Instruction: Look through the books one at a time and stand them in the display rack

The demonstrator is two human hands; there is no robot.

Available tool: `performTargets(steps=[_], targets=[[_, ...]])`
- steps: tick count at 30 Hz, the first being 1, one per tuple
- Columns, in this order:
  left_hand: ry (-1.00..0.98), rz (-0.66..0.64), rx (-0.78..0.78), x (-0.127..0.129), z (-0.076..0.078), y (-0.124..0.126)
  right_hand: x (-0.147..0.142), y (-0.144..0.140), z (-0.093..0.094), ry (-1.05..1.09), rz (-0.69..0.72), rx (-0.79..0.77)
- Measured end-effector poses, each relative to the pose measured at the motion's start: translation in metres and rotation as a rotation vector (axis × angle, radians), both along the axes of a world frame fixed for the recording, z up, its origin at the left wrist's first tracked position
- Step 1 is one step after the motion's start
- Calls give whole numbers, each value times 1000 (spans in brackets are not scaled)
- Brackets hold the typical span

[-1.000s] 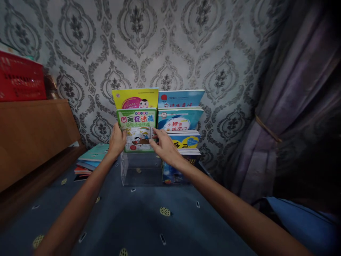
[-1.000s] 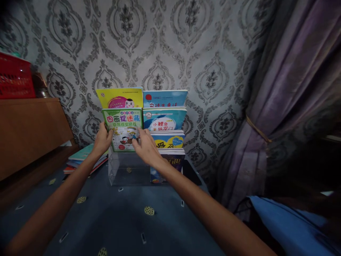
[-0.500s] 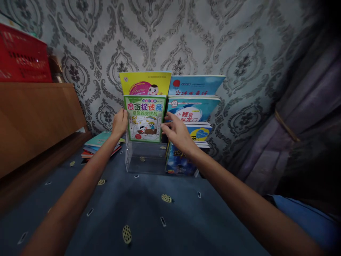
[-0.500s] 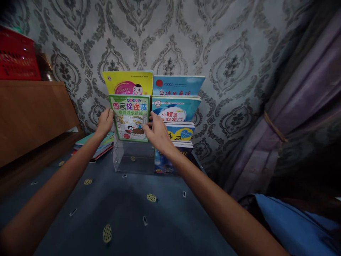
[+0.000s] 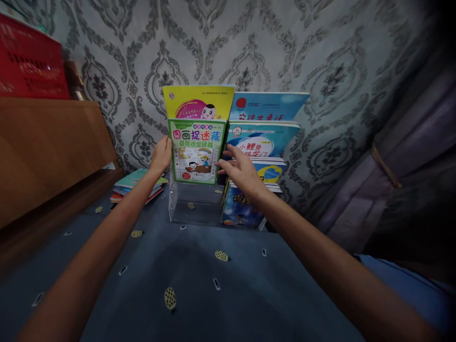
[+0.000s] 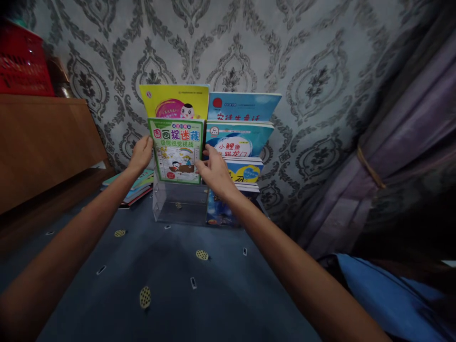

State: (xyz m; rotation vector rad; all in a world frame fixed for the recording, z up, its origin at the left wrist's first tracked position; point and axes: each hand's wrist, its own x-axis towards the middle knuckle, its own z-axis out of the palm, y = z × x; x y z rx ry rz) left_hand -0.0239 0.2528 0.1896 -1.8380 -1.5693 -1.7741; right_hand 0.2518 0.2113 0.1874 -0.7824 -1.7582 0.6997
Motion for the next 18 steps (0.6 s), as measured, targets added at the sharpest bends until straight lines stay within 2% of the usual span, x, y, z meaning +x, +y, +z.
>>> performTargets(steps=[7, 13, 18], targets=[[27, 30, -11, 0, 0, -3, -6, -2, 8, 54, 47, -86], [68, 114, -49, 9, 3, -19, -12, -2, 5, 68, 83, -106], [54, 136, -91, 14, 7, -29, -13, 1, 1, 27, 70, -108]])
